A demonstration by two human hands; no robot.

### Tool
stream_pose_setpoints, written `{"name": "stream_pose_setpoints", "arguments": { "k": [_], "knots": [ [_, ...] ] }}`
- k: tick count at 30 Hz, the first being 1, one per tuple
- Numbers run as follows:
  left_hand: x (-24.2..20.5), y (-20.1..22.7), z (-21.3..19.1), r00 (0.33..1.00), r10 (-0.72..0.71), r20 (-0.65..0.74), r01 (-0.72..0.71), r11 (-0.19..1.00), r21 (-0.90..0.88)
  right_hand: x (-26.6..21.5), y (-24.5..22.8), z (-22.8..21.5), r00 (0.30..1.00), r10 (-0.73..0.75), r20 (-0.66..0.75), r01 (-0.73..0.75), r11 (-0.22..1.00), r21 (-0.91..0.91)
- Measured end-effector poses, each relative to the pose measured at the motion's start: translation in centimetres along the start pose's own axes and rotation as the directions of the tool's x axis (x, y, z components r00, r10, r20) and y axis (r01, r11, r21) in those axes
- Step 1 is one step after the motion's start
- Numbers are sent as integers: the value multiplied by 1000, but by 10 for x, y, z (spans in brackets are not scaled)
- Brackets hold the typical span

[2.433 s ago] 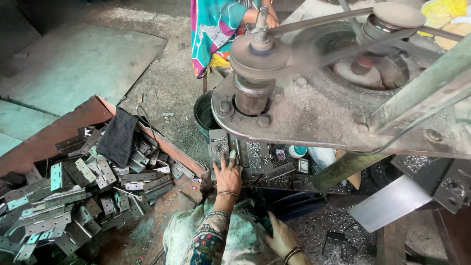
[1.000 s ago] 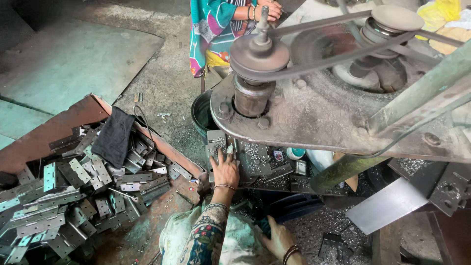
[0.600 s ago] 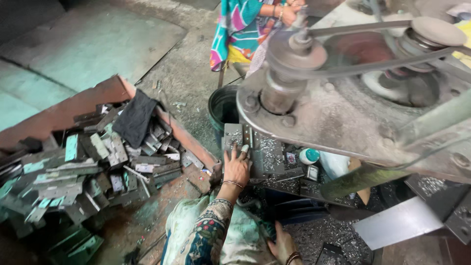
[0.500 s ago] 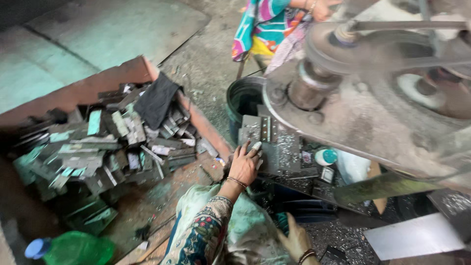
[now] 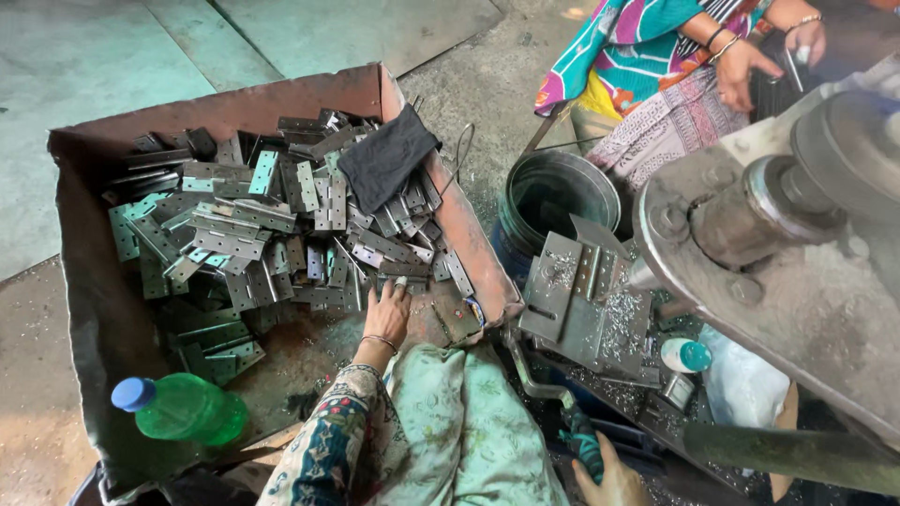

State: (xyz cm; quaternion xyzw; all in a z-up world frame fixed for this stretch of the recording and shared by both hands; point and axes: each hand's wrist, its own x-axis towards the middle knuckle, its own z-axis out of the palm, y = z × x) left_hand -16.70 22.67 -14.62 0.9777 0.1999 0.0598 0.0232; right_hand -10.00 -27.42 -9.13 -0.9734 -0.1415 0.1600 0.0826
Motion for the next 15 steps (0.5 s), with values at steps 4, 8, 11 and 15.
{"name": "stream_pose_setpoints", "arguments": {
  "k": [4,8,11,15],
  "knots": [
    [23,-11,31,999,43,27,-45,995,90,18,7,18,973,-142,-179,170,974,149],
    [40,-15,38,997,78,2,-78,985,157,36,-2,21,988,-92,-120,113,977,181],
    [43,-17,34,973,113,200,-154,968,200,48,-8,16,995,-56,-83,71,981,182],
    [40,-19,40,982,133,137,-148,983,107,51,-10,14,997,-38,-65,50,981,188]
  ]
}}
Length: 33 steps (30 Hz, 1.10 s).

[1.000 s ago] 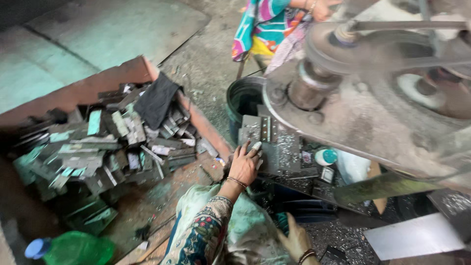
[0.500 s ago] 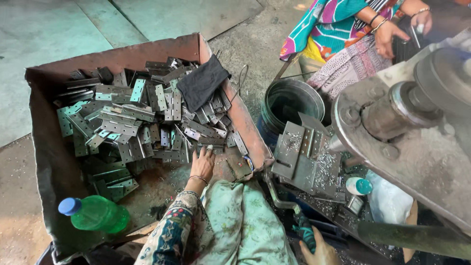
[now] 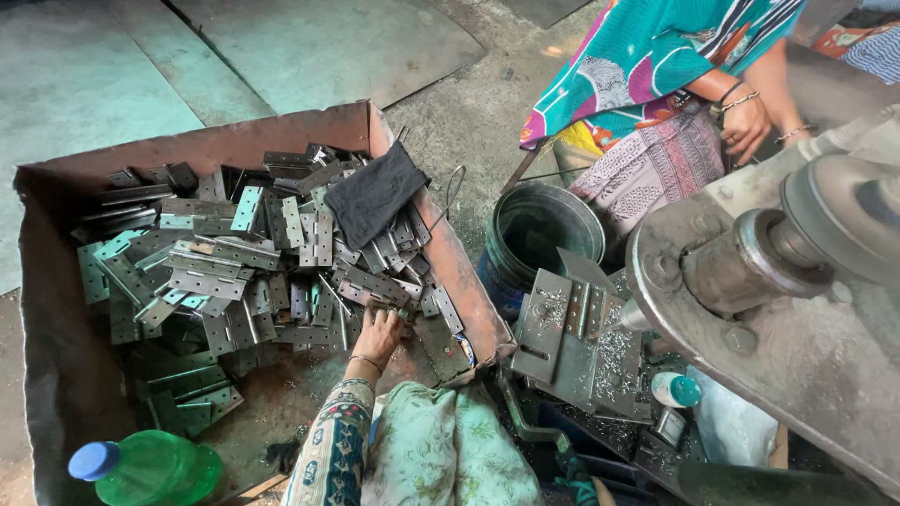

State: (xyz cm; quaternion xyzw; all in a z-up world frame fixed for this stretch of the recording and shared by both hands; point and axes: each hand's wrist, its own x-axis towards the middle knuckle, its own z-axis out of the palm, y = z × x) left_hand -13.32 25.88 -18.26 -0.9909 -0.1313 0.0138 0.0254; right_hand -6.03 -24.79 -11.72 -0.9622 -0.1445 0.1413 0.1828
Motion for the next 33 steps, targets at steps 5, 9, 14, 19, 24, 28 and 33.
{"name": "stream_pose_setpoints", "arguments": {
  "k": [5,9,14,19,24,28,33],
  "knots": [
    [-22,17,24,993,-117,27,120,959,-258,-15,5,5,999,13,33,-13,1000,-10],
    [-59,30,31,868,-494,-55,312,627,-714,-32,6,-7,994,29,104,-21,997,-78],
    [-84,33,4,603,-687,406,564,7,-826,-59,-32,-32,962,194,190,-161,971,-176],
    [-71,64,-83,746,-650,146,113,-93,-989,-80,-77,-71,972,153,177,-123,978,-169],
    [-43,167,-172,893,-435,-118,-33,199,-979,-86,-96,-87,939,219,263,-178,969,-170],
    [-46,243,-196,903,222,-367,-410,700,-585,-88,-91,-80,957,187,220,-157,977,-148],
    [-45,276,-182,830,367,-421,-505,814,-287,-87,-79,-68,973,140,185,-109,980,-167]
  ]
}}
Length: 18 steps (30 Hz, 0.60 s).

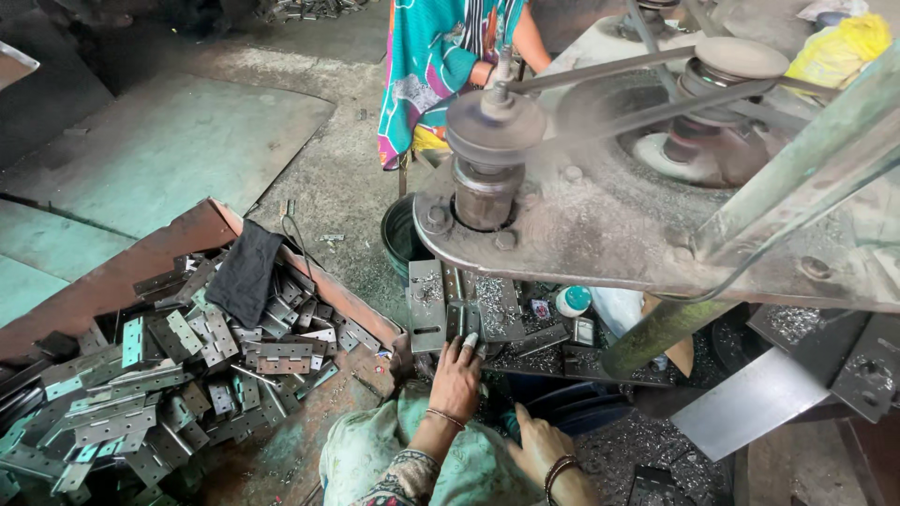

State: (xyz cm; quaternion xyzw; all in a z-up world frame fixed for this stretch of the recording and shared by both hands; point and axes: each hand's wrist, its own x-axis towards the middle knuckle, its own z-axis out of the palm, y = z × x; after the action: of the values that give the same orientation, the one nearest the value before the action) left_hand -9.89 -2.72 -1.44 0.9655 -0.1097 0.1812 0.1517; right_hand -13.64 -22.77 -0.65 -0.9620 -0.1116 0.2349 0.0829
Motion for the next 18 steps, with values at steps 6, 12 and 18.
{"name": "stream_pose_setpoints", "arguments": {
  "k": [6,12,18],
  "knots": [
    [0,-22,7,989,-149,-13,149,979,139,1,0,1,1000,-12,2,12,1000,12],
    [24,-21,13,962,-235,136,202,955,219,2,6,10,1000,13,19,-13,1000,22],
    [35,-21,13,942,-292,163,238,928,286,16,39,84,995,-37,-93,54,982,181]
  ]
}}
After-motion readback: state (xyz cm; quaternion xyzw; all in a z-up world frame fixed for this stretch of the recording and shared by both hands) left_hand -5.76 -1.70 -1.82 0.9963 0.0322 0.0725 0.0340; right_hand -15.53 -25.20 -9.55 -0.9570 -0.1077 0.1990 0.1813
